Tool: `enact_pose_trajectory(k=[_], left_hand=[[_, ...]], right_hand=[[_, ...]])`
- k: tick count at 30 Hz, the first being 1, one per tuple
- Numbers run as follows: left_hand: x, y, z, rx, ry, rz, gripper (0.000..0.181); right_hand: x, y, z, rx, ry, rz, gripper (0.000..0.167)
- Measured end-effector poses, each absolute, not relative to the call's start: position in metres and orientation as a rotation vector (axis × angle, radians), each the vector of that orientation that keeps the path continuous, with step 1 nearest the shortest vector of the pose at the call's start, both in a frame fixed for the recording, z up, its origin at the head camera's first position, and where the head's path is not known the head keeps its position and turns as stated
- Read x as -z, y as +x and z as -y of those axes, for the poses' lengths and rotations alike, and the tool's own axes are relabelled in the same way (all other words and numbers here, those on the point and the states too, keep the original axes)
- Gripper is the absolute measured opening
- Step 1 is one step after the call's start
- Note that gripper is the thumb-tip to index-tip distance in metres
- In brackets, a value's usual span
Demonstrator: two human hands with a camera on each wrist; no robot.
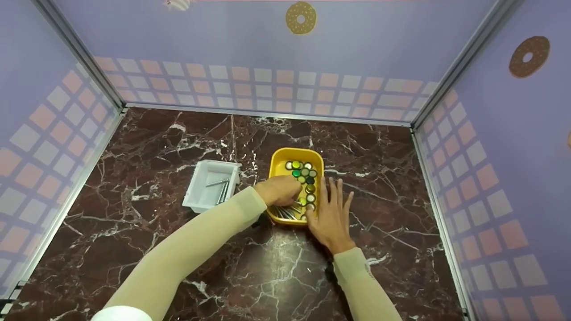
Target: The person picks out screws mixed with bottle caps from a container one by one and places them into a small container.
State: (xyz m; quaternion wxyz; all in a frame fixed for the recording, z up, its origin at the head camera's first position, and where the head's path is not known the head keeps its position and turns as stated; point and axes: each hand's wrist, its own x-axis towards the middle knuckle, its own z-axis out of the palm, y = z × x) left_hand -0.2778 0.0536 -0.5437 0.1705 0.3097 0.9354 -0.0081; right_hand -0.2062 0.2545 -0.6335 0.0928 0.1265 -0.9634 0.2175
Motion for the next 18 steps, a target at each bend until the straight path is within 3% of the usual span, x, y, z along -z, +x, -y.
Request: enact_pose_trajectory(k=[7, 12, 18], left_hand=[[0.535, -0.276, -0.039, -0.222, 0.827, -2.664, 0.017], [0.537, -0.277, -0.033, -0.330, 0.834, -2.693, 0.004], [0.539, -0.277, -0.028, -0.467, 0.843, -2.696, 0.012]], right_hand=[[0.633, -0.207, -0.253, -0.656, 0.377, 2.850, 0.090], [0.633, -0.208, -0.252, -0.655, 0.374, 2.842, 0.088], [0.635, -0.206, -0.254, -0.671, 0.374, 2.832, 0.088]])
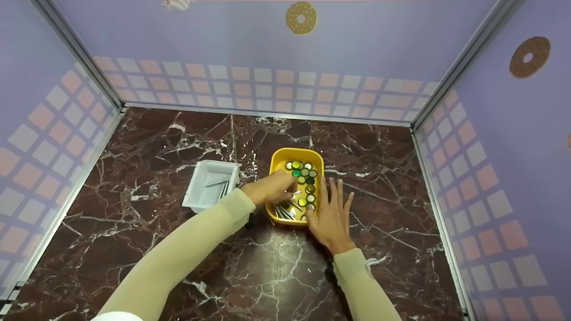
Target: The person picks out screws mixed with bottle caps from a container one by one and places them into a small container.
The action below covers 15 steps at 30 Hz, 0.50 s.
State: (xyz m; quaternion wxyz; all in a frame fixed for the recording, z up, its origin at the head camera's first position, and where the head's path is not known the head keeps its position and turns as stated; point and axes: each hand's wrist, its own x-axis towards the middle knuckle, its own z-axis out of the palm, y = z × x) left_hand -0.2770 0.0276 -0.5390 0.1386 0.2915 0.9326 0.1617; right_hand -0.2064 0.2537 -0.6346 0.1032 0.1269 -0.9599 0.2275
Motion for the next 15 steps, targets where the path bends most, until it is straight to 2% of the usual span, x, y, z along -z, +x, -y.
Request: enact_pose_trajectory(k=[15], left_hand=[[0.531, -0.269, -0.009, -0.914, 0.672, -2.573, 0.023]], right_hand=[[0.633, -0.205, -0.253, -0.681, 0.356, 2.832, 0.088]])
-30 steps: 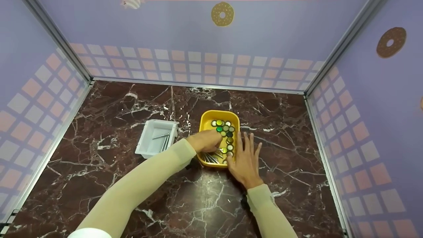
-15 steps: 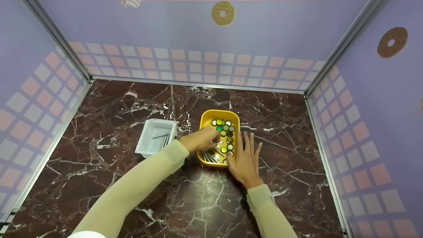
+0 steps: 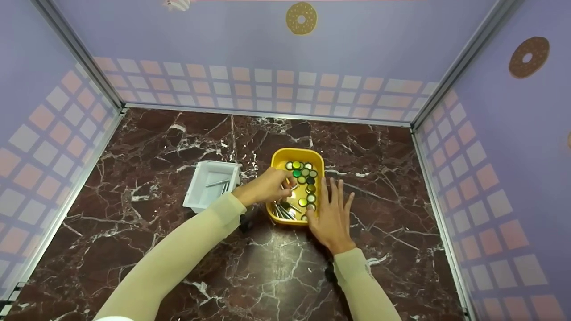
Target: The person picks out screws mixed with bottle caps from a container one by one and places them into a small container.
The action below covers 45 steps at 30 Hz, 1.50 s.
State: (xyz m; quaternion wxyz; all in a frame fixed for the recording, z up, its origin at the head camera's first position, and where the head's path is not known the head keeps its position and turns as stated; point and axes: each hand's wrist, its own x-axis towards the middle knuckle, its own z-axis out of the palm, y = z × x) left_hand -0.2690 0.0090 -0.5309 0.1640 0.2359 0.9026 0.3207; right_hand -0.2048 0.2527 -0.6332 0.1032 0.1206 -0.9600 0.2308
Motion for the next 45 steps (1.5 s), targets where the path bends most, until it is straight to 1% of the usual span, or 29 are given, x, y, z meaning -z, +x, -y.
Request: enact_pose_trajectory(k=[13, 20, 24, 33, 45], left_hand=[[0.527, -0.263, 0.006, -1.318, 0.452, -2.359, 0.025], [0.526, -0.265, 0.017, -1.326, 0.399, -2.396, 0.020], [0.524, -0.266, 0.027, -1.332, 0.384, -2.398, 0.025], [0.522, -0.263, 0.050, -1.557, 0.303, -2.226, 0.041], [0.516, -0.259, 0.083, -1.672, 0.208, -2.168, 0.043]], right_hand=[[0.632, -0.205, -0.252, -0.689, 0.346, 2.856, 0.088], [0.632, -0.205, -0.253, -0.691, 0.340, 2.863, 0.088], [0.631, -0.205, -0.253, -0.686, 0.340, 2.865, 0.089], [0.632, -0.204, -0.252, -0.697, 0.335, 2.886, 0.090], [0.630, -0.205, -0.252, -0.691, 0.337, 2.886, 0.090]])
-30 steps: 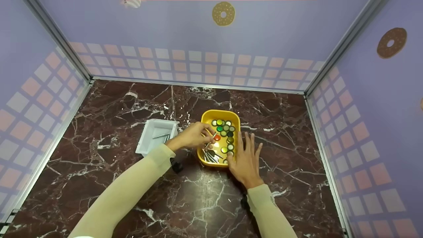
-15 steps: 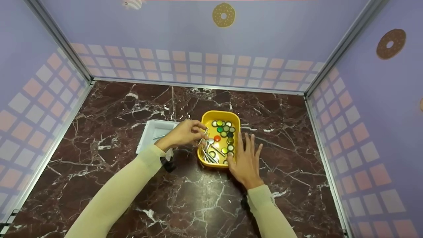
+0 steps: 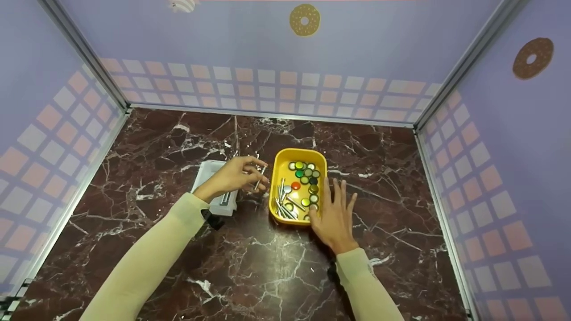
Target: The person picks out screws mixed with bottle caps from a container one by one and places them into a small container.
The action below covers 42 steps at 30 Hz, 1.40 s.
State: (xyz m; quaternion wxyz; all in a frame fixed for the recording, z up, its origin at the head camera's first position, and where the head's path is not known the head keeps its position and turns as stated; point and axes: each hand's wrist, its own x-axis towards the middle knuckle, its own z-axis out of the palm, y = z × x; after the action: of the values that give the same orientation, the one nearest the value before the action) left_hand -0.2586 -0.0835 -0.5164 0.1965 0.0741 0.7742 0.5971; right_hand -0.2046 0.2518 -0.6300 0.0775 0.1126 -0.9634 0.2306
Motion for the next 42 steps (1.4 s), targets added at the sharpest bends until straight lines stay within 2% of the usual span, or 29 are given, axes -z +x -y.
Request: enact_pose_trajectory(k=[17, 31, 42], left_hand=[[0.516, -0.252, 0.135, -1.762, 0.082, -2.139, 0.046], [0.523, -0.245, 0.177, -1.597, 0.039, -2.310, 0.044], [0.525, -0.250, 0.185, -1.325, 0.052, -2.530, 0.038]], right_hand=[[0.629, -0.207, -0.252, -0.687, 0.335, 2.897, 0.090], [0.626, -0.206, -0.252, -0.689, 0.340, 2.912, 0.092], [0.627, -0.205, -0.252, -0.711, 0.339, 2.897, 0.091]])
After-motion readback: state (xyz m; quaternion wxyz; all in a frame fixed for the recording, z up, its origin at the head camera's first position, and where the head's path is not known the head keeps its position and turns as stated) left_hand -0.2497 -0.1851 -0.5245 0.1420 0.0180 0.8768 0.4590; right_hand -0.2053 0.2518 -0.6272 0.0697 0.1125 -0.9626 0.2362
